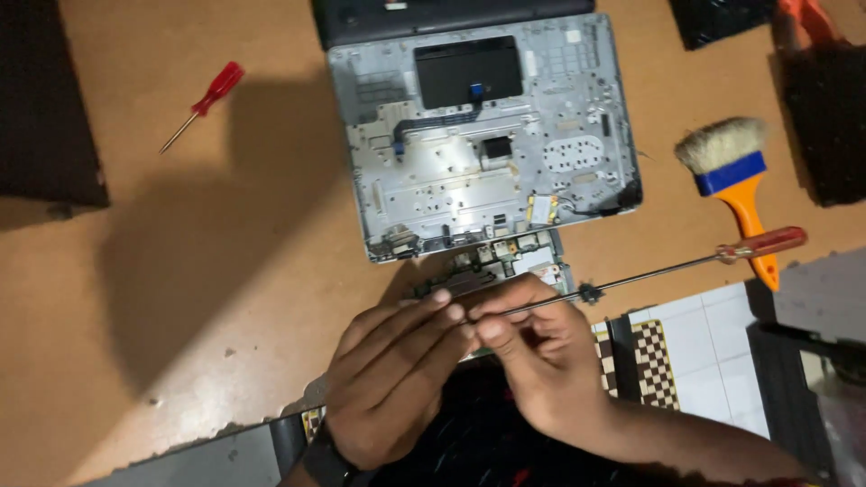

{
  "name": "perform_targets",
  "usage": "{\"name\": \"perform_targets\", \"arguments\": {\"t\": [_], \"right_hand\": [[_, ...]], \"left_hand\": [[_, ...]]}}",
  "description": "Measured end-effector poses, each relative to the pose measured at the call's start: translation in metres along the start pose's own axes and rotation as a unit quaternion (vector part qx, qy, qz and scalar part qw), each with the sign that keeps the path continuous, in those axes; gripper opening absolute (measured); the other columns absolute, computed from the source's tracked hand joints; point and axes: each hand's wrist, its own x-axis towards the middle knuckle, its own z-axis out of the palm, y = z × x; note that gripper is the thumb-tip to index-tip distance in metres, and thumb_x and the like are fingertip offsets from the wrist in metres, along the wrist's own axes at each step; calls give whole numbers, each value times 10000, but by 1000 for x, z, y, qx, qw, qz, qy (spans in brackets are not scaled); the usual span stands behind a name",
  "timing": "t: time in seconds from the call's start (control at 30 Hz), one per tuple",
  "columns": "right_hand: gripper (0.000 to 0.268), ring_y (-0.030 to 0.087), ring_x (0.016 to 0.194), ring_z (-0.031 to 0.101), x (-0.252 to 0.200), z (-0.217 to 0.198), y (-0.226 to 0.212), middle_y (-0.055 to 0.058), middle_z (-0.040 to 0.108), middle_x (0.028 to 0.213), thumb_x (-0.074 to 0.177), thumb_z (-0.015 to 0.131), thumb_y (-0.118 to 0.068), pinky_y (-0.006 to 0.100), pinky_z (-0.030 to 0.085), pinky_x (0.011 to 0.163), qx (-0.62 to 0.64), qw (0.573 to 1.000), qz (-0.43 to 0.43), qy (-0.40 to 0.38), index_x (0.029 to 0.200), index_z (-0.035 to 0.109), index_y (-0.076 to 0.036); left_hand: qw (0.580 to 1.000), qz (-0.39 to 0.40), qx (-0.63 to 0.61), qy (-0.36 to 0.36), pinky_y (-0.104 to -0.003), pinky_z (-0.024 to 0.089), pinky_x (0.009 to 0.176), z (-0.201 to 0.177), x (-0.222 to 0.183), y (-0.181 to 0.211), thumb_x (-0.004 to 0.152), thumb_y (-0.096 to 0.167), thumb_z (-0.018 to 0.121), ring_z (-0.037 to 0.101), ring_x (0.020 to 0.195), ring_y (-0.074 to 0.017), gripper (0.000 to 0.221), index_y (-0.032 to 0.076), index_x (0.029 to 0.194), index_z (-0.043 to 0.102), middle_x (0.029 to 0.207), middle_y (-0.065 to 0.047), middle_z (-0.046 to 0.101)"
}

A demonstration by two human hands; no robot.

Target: Disassembling a laptop by removing internal screws and the motherboard from the chassis using a screwdriver.

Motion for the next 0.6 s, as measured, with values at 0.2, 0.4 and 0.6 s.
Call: {"name": "perform_targets", "arguments": {"t": [0.2,0.4,0.6], "right_hand": [[132,206,747,734,0,20,4,156,728,869,984,685,-113,308,659,705,59,998,-21,-3,1059,636,-16],[90,198,699,777,11,13,0,124,763,810,984,672,-127,288,661,675,-7,1000,-1,-8,1006,626,-53],[45,162,794,623,28,1,-4,92,644,872,1017,656,-53,264,545,749,218,976,20,-7,1025,631,-16]], "left_hand": [[997,-45,33,46,-379,582,918,0,-8,1,942,71,712,798,1019,-301,101,17,1022,741,1065,-142,772],[998,-29,4,58,-409,600,953,2,-4,-6,1008,42,583,791,1067,-334,178,12,1088,739,1128,-173,759],[996,31,18,84,-442,607,954,10,21,-10,1107,140,347,779,1080,-361,412,-27,1093,723,1106,-196,769]]}}
